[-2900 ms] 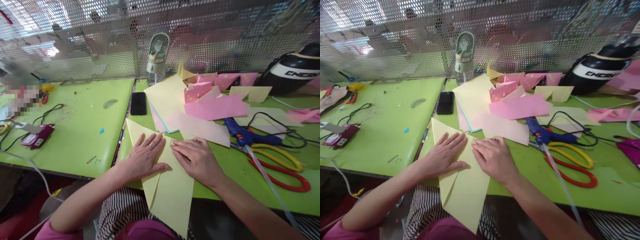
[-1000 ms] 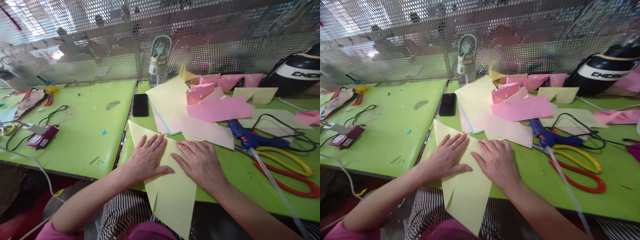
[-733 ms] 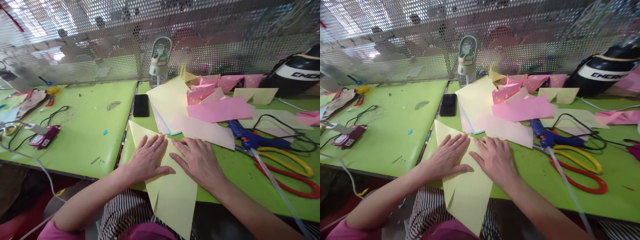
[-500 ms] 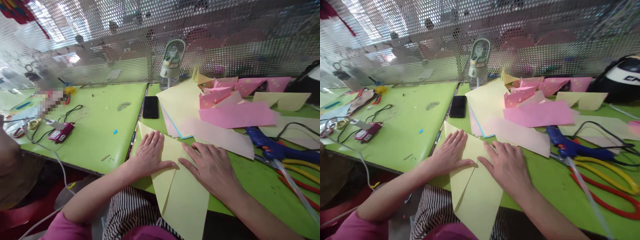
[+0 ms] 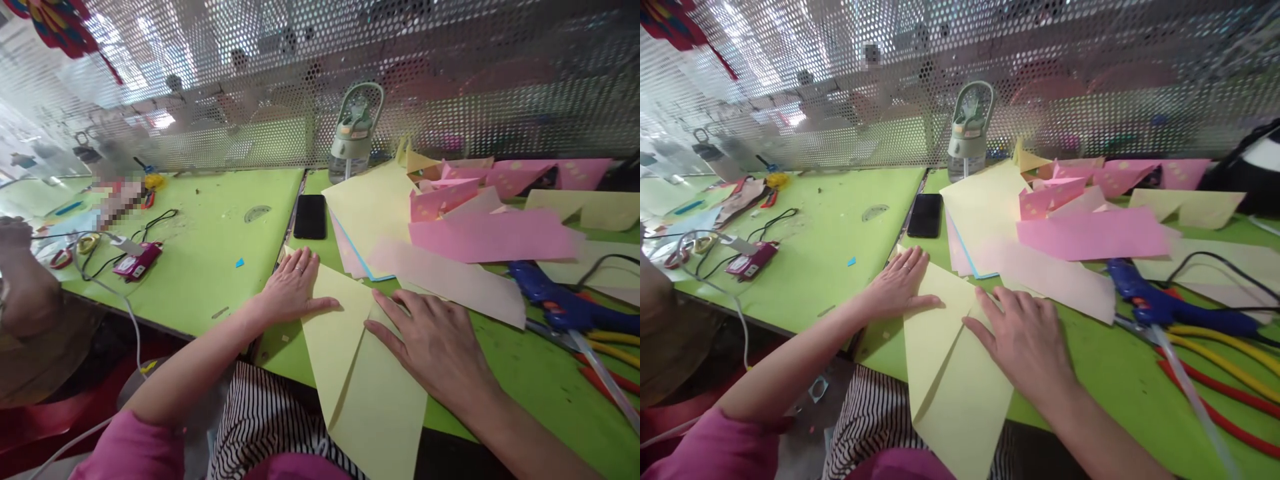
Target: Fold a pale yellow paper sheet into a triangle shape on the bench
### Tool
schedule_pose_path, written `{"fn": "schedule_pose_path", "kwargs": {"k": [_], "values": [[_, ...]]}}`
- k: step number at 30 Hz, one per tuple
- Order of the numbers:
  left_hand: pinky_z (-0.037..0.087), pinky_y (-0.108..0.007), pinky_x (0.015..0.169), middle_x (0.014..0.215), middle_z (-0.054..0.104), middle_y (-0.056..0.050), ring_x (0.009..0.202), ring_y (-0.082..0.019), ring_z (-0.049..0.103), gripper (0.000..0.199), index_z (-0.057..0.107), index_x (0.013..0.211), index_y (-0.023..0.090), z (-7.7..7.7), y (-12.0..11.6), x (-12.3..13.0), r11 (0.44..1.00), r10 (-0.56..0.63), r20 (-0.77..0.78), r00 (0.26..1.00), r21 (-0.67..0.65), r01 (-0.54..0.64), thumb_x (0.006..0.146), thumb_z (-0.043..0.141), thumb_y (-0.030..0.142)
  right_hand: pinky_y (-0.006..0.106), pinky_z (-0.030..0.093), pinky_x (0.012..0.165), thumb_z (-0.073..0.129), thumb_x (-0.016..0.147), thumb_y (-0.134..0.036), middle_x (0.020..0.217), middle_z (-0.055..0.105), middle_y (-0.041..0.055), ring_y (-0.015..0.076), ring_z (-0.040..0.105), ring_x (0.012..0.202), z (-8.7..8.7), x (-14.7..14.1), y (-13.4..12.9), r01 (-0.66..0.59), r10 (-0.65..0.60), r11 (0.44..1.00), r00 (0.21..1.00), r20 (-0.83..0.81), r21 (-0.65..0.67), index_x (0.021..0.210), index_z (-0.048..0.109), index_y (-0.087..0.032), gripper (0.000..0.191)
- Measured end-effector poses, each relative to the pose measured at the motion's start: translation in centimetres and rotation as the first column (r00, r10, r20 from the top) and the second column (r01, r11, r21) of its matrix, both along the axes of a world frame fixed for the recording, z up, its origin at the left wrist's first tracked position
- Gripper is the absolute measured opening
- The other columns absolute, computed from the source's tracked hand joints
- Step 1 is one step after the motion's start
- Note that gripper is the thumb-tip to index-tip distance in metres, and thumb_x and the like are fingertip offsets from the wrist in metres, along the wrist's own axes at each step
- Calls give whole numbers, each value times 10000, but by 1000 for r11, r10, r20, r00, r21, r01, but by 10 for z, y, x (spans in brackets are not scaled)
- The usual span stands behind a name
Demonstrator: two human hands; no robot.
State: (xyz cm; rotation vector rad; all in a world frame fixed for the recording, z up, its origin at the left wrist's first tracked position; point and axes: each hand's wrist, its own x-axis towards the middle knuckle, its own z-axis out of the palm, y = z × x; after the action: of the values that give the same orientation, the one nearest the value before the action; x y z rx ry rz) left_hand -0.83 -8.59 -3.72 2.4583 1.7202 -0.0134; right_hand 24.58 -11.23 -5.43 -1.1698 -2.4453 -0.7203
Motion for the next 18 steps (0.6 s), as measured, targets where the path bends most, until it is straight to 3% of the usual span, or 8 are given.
{"fn": "schedule_pose_path", "kwargs": {"k": [4, 10, 15, 18], "values": [[119, -523, 1241, 1625, 157, -288, 1531, -383, 120, 1213, 197, 1553, -23, -2, 7, -7, 996, 92, -6, 996, 18, -92, 784, 194, 914, 391, 348, 726, 383, 1021, -503, 991, 727, 133, 271, 605, 838, 1, 0, -1, 8, -8, 1000, 1000, -4, -9, 1180, 725, -142, 522], [52, -659, 1201, 1632, 185, -256, 1528, -406, 116, 1149, 157, 1583, 57, -6, 17, -19, 988, 142, -47, 989, 67, -138, 802, 208, 899, 397, 352, 715, 399, 1014, -510, 1000, 725, 139, 275, 609, 831, 0, 0, -2, 15, -15, 1000, 1000, -9, -28, 1177, 725, -136, 522], [153, -467, 1247, 1645, 220, -158, 1534, -282, 188, 911, 275, 1561, 101, -6, 14, -17, 995, -49, -90, 995, 85, 56, 935, 177, 755, 400, 356, 718, 395, 1013, -512, 1000, 720, 131, 281, 607, 840, 1, -2, -2, 12, -13, 1000, 1000, -23, -27, 1168, 727, -133, 527], [178, -390, 1249, 1642, 240, -141, 1527, -240, 222, 782, 305, 1549, 93, -7, 7, -15, 991, -105, -112, 988, 75, 114, 1003, 199, 642, 400, 346, 707, 379, 1015, -520, 996, 715, 132, 280, 597, 824, 1, -2, -1, 15, -15, 1000, 1000, -25, -26, 1169, 724, -132, 542]]}}
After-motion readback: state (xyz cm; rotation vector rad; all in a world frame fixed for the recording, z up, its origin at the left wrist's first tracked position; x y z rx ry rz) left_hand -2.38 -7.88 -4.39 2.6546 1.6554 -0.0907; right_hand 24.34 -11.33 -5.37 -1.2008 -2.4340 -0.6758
